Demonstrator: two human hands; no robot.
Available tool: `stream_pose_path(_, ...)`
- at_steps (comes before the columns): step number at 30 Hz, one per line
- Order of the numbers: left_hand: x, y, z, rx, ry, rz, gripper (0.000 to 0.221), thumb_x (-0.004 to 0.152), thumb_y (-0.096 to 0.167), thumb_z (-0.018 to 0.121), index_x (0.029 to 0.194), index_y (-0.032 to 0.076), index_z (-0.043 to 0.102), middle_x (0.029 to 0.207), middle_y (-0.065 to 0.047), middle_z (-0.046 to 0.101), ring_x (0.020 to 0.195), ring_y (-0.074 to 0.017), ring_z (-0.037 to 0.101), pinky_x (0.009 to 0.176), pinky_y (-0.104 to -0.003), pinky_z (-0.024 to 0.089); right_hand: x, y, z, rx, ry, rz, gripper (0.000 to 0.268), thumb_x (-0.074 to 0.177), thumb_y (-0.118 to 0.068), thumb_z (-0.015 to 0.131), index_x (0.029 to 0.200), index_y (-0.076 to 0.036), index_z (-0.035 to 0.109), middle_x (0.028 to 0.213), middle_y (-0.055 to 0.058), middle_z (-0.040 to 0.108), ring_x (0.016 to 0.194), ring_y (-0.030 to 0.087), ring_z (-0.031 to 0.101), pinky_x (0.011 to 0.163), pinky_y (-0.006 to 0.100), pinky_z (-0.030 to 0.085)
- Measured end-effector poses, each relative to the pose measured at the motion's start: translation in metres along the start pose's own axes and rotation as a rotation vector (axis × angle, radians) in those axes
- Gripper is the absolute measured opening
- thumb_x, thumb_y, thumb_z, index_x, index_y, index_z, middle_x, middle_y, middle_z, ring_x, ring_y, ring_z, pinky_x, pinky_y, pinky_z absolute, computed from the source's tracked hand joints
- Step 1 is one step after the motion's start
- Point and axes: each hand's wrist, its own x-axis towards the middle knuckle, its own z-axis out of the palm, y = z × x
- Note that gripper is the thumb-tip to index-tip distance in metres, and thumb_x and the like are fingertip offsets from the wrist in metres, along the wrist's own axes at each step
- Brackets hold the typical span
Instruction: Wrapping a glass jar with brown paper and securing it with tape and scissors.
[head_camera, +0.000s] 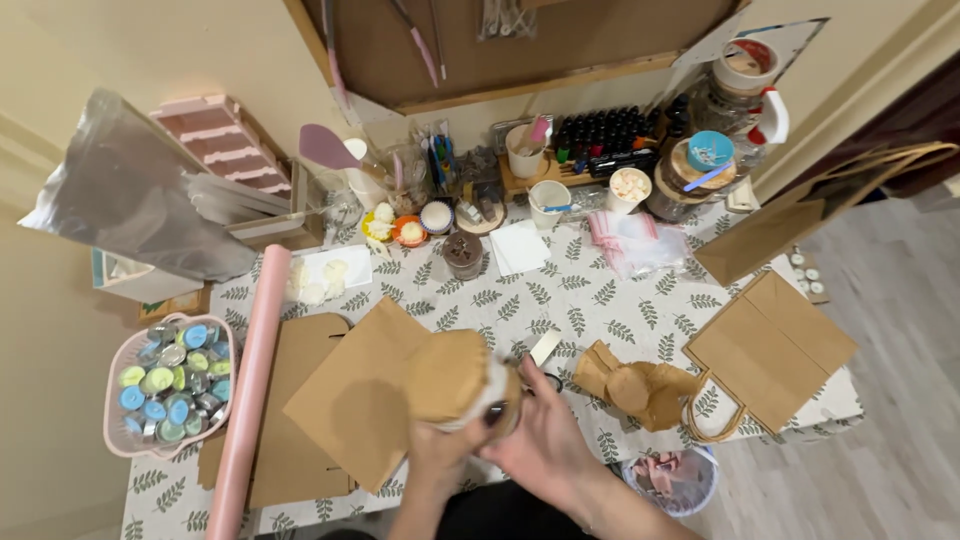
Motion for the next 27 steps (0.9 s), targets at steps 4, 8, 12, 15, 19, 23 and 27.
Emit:
stream_pose_path(4, 0.003, 0.049, 0.067, 0.886, 0.042, 0.576, 0.070, 0.064, 0.026, 0.092, 0.125, 0.002, 0.066, 0.146, -0.022, 0.056, 0.149, -0.0353, 0.044, 0.116, -0.046, 0.043, -0.003, -0.014, 0.006, 0.161, -0.015, -0.105, 0.058, 0.104, -0.043, 0.038, 0.143, -0.001, 0.047, 0.144, 0.019, 0.056, 0.133, 0.031, 0.054, 0.113, 0.049, 0.044)
stream_pose_path(8, 0.016, 0.079, 0.083, 1.014, -0.172, 0.546, 0.091, 0.056, 0.041, 0.102, 0.129, 0.004, 0.063, 0.141, -0.017, 0.059, 0.154, -0.0390, 0.033, 0.118, -0.051, 0.037, -0.013, -0.025, -0.011, -0.206, -0.059, -0.357, 0.047, 0.097, -0.023, 0.041, 0.142, -0.011, 0.045, 0.143, 0.008, 0.057, 0.133, 0.025, 0.057, 0.109, 0.046, 0.045)
stream_pose_path(12, 0.035, 0.117, 0.108, 0.779, -0.410, 0.468, 0.119, 0.055, 0.046, 0.097, 0.149, 0.000, 0.041, 0.153, -0.021, 0.051, 0.149, -0.0385, 0.043, 0.116, -0.049, 0.041, -0.010, -0.046, -0.012, 0.039, 0.016, -0.259, 0.050, 0.103, -0.046, 0.034, 0.134, -0.013, 0.056, 0.123, 0.009, 0.068, 0.105, 0.027, 0.068, 0.088, 0.046, 0.056)
stream_pose_path(15, 0.048, 0.133, 0.138, 0.938, -0.641, 0.413, 0.118, 0.054, 0.048, 0.098, 0.148, 0.005, 0.042, 0.146, -0.018, 0.056, 0.137, -0.0363, 0.054, 0.110, -0.046, 0.045, -0.018, -0.063, -0.013, 0.070, 0.210, -0.176, 0.052, 0.100, -0.049, 0.036, 0.128, -0.013, 0.061, 0.117, 0.008, 0.072, 0.101, 0.024, 0.071, 0.087, 0.044, 0.056)
stream_pose_path(19, 0.047, 0.117, 0.169, 1.116, -0.730, 0.182, 0.094, 0.059, 0.042, 0.090, 0.141, 0.015, 0.053, 0.134, -0.008, 0.067, 0.123, -0.0300, 0.066, 0.100, -0.040, 0.053, -0.037, -0.082, -0.028, 0.238, 0.093, -0.205, 0.045, 0.100, -0.045, 0.043, 0.124, -0.012, 0.063, 0.116, 0.008, 0.071, 0.103, 0.023, 0.071, 0.092, 0.043, 0.057)
stream_pose_path(23, 0.048, 0.108, 0.201, 1.036, -0.793, 0.235, 0.084, 0.065, 0.043, 0.089, 0.136, 0.013, 0.057, 0.131, -0.009, 0.070, 0.123, -0.0297, 0.069, 0.101, -0.038, 0.056, -0.057, -0.109, -0.049, 0.275, -0.019, -0.278, 0.043, 0.103, -0.044, 0.047, 0.124, -0.010, 0.062, 0.119, 0.009, 0.070, 0.108, 0.024, 0.070, 0.098, 0.043, 0.056)
stream_pose_path(27, 0.056, 0.098, 0.234, 0.949, -0.826, 0.527, 0.117, 0.056, 0.045, 0.094, 0.148, 0.002, 0.036, 0.144, -0.026, 0.050, 0.135, -0.0405, 0.050, 0.108, -0.044, 0.044, -0.083, -0.148, -0.047, 0.282, 0.104, -0.249, 0.046, 0.099, -0.045, 0.047, 0.124, -0.011, 0.064, 0.120, 0.010, 0.071, 0.108, 0.027, 0.069, 0.097, 0.047, 0.054)
